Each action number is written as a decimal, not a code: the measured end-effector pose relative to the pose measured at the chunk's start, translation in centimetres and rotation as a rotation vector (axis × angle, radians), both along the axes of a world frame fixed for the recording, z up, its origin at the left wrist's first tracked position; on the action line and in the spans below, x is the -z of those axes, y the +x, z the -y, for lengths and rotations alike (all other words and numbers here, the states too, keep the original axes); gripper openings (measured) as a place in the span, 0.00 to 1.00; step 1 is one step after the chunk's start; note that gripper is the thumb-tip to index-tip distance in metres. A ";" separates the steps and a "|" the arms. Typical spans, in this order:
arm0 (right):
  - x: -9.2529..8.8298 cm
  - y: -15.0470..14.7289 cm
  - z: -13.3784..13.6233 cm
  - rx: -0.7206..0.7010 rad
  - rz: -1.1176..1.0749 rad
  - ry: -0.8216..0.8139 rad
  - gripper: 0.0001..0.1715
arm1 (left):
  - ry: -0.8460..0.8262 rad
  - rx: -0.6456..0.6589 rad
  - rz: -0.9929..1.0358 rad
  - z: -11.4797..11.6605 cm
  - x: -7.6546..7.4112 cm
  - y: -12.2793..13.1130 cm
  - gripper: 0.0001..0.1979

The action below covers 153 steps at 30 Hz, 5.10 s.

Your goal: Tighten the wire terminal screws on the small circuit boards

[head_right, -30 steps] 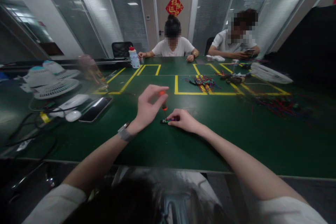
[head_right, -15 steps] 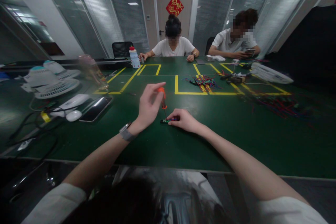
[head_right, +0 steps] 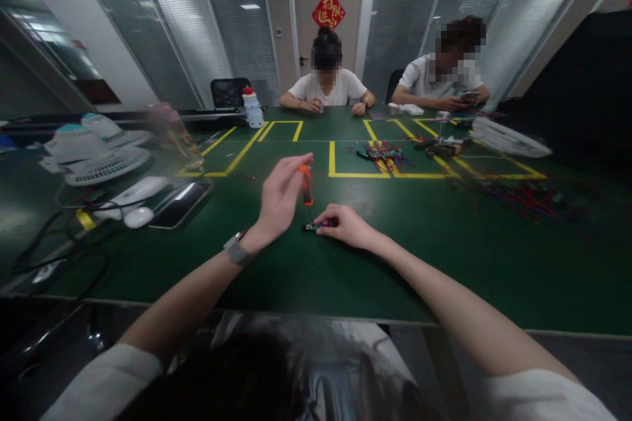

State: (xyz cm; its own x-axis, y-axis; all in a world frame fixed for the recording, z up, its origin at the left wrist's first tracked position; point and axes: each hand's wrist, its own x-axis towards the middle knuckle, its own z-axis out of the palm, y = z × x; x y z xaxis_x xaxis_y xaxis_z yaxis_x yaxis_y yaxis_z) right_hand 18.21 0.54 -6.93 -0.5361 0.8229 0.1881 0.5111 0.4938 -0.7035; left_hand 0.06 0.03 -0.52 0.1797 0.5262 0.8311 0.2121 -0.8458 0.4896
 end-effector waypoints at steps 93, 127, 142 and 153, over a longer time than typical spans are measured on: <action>-0.1 -0.1 0.1 0.017 -0.002 -0.003 0.12 | -0.001 -0.007 -0.012 0.1 -0.1 -0.1 0.16; 0.1 0.0 0.0 0.012 -0.014 0.000 0.11 | 0.024 -0.086 -0.038 0.1 -0.2 0.0 0.14; -0.2 0.0 0.1 0.022 0.001 -0.007 0.10 | 0.000 -0.127 -0.029 0.0 -0.3 0.1 0.06; -0.1 -0.1 0.1 0.020 -0.009 -0.013 0.11 | -0.017 -0.084 -0.027 0.0 -0.2 0.0 0.13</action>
State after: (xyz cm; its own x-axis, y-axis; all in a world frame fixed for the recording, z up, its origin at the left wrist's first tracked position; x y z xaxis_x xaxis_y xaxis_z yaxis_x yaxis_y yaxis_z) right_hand 18.14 0.44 -6.79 -0.5177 0.8360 0.1819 0.5145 0.4741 -0.7145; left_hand 0.08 0.04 -0.36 0.1562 0.5540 0.8177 0.2953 -0.8162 0.4966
